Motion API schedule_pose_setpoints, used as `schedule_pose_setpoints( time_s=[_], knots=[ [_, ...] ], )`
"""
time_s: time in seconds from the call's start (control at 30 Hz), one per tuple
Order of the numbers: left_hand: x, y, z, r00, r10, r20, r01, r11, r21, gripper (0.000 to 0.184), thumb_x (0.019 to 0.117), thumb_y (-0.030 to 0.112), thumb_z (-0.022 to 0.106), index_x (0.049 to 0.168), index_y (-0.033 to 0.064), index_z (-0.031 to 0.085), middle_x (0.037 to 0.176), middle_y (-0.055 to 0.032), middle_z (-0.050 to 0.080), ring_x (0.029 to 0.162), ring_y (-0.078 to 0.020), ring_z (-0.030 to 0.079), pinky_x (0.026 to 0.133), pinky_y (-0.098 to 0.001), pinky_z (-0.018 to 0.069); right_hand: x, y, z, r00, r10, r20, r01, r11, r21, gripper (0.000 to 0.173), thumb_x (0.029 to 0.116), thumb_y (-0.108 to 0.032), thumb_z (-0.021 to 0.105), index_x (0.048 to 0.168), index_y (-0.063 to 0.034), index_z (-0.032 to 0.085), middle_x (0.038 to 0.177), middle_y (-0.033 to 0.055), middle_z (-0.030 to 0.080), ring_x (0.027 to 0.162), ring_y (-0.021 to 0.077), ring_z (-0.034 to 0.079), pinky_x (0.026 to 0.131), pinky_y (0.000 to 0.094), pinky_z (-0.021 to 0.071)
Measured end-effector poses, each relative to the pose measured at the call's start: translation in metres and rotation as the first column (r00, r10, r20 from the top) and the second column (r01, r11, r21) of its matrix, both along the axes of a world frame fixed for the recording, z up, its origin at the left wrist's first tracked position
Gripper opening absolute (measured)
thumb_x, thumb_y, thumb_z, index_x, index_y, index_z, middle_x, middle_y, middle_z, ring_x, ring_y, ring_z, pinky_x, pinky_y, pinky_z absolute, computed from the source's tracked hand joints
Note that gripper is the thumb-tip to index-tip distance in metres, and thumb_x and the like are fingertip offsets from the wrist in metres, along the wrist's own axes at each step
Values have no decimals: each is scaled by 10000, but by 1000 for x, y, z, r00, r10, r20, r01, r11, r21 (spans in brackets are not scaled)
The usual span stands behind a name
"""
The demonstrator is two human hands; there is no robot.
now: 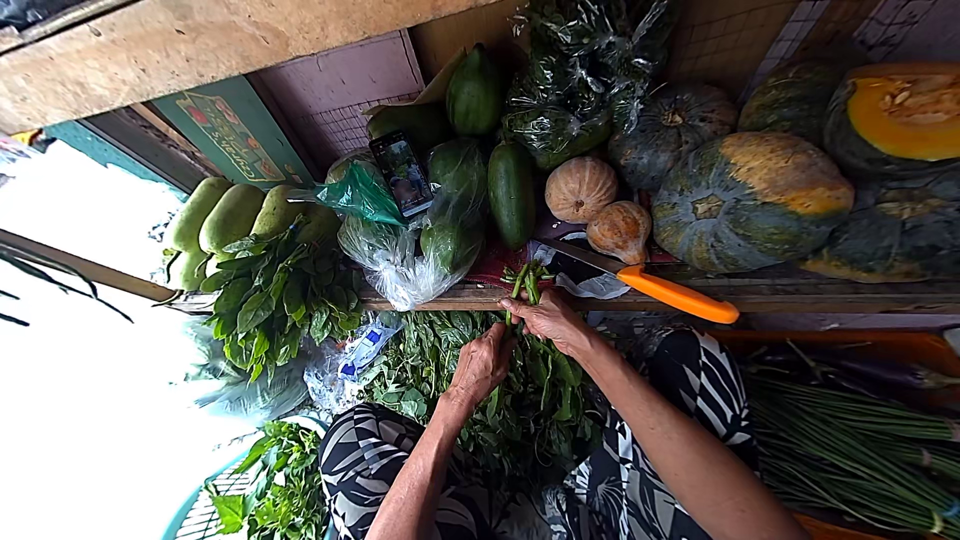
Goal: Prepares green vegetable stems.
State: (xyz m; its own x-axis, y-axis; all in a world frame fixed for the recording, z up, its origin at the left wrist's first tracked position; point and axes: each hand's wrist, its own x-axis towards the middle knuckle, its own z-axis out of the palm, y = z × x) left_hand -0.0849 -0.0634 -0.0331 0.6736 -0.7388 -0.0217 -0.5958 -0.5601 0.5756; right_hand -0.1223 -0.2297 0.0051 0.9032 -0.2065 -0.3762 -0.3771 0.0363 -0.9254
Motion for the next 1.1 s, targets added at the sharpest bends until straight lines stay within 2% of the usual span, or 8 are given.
schedule_pose_setpoints(
  time_s=[0.83, 0.9, 0.97, 1.03, 1.1],
  knots=[
    [0, -1, -1, 1000, 1, -20, 0, 1000, 19, 360, 1049, 249, 513, 1188, -58, 639, 958, -224, 706, 889, -374, 709, 816, -532, 545, 0, 0, 0, 1000, -6, -7, 6, 1000, 4, 220, 1045, -236, 614, 1109, -32, 666, 732, -54, 605, 507, -11, 457, 486, 147, 375],
    [2, -1, -2, 995, 14, -96, -20, 998, -63, 386, 1052, 258, 517, 1257, -49, 629, 977, -204, 711, 897, -335, 706, 843, -509, 549, -1, -1, 3, 998, -61, 22, 61, 998, 22, 207, 1047, -213, 609, 1091, -22, 676, 712, -49, 600, 501, -10, 444, 490, 151, 372],
    [5, -2, -2, 978, 28, -209, -73, 975, -210, 405, 1050, 261, 532, 1317, -36, 600, 951, -149, 705, 832, -230, 683, 810, -426, 555, -1, -5, 8, 984, -139, 108, 131, 988, 82, 204, 1050, -184, 596, 1090, -7, 687, 694, -36, 594, 488, -5, 434, 477, 149, 370],
    [7, -3, -1, 942, 23, -335, -147, 925, -350, 349, 1044, 223, 550, 1298, -9, 605, 953, -70, 701, 819, -94, 658, 796, -301, 552, -2, -11, 9, 958, -199, 206, 164, 971, 175, 181, 1050, -170, 585, 1102, -20, 673, 696, -37, 602, 474, -14, 432, 444, 136, 360],
    [6, -2, -3, 923, 32, -383, -211, 875, -436, 279, 1043, 181, 562, 1242, 6, 652, 972, -33, 718, 845, -30, 657, 810, -234, 542, 0, -16, 10, 937, -231, 261, 154, 946, 284, 203, 1073, -157, 527, 1169, -24, 648, 738, -32, 601, 482, -5, 440, 447, 135, 390]
  ],
)
